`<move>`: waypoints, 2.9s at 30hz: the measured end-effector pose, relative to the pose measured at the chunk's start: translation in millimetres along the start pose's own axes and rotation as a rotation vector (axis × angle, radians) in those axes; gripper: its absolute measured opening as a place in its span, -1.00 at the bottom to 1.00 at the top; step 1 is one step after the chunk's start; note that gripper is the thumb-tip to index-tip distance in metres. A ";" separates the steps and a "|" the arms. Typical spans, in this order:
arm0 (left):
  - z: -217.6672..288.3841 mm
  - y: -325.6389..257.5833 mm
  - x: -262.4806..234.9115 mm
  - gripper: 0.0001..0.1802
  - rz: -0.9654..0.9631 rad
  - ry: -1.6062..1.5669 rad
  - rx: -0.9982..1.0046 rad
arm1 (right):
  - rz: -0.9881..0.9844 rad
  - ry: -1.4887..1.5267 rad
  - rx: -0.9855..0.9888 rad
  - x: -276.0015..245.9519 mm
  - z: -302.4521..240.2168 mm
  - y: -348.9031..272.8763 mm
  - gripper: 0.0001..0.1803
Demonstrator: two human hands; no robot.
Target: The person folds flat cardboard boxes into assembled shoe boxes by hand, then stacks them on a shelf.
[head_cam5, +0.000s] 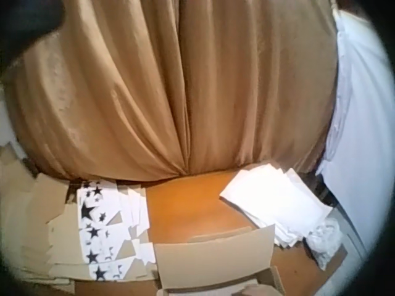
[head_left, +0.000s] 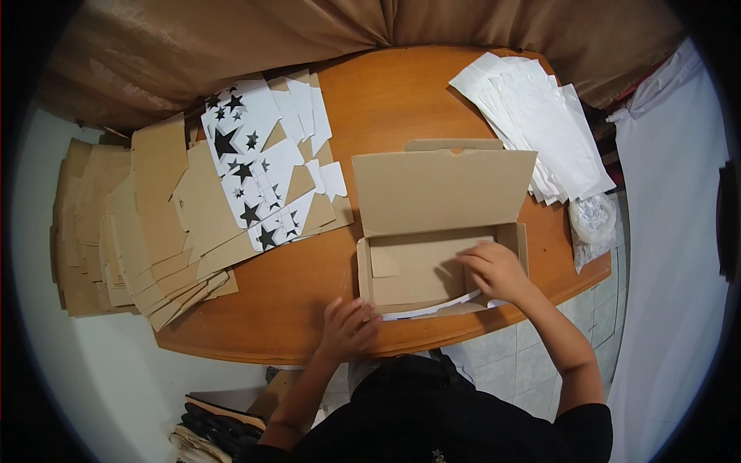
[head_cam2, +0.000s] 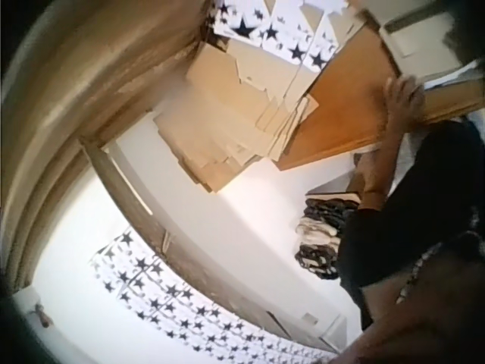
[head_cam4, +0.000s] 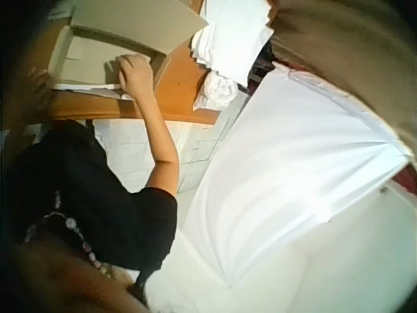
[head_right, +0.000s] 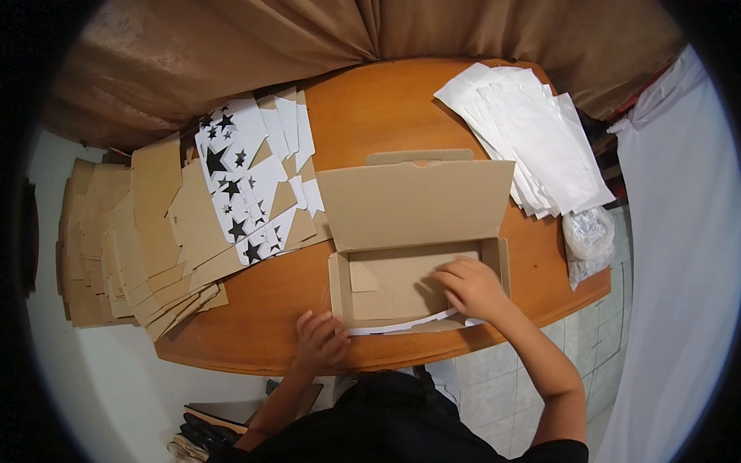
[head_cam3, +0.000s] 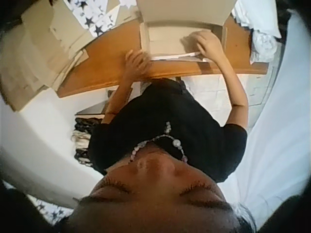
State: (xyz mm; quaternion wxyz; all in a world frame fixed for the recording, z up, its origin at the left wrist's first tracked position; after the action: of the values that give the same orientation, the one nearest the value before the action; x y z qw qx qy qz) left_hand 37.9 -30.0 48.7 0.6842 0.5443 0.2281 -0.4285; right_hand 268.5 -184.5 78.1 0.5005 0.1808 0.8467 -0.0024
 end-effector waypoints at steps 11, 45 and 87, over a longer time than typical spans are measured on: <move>5.9 -1.7 8.2 -0.75 -0.200 0.257 0.009 | 0.122 -0.555 0.214 -12.1 -25.6 -125.6 -0.73; 166.6 328.5 170.4 -0.56 0.085 -0.099 -0.067 | 0.608 -0.447 0.103 -230.8 178.7 -96.4 -0.69; 68.1 72.3 11.8 -0.88 -0.164 0.559 0.081 | 0.183 -0.233 -0.025 -112.7 94.8 -110.9 -0.72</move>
State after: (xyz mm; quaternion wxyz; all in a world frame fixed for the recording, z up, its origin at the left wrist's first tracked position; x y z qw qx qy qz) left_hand 94.0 -95.1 99.9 0.5354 0.6479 0.4338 -0.3246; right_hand 363.4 -339.9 106.8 0.5956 0.2495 0.7628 0.0330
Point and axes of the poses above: each hand's wrist, its own y-axis towards the middle knuckle, its own x-axis out of the palm, z = x × y, the point moved 6 cm from there along y, towards the middle knuckle, and after that the axes turned 2 degrees about z, right-handed, at the moved point
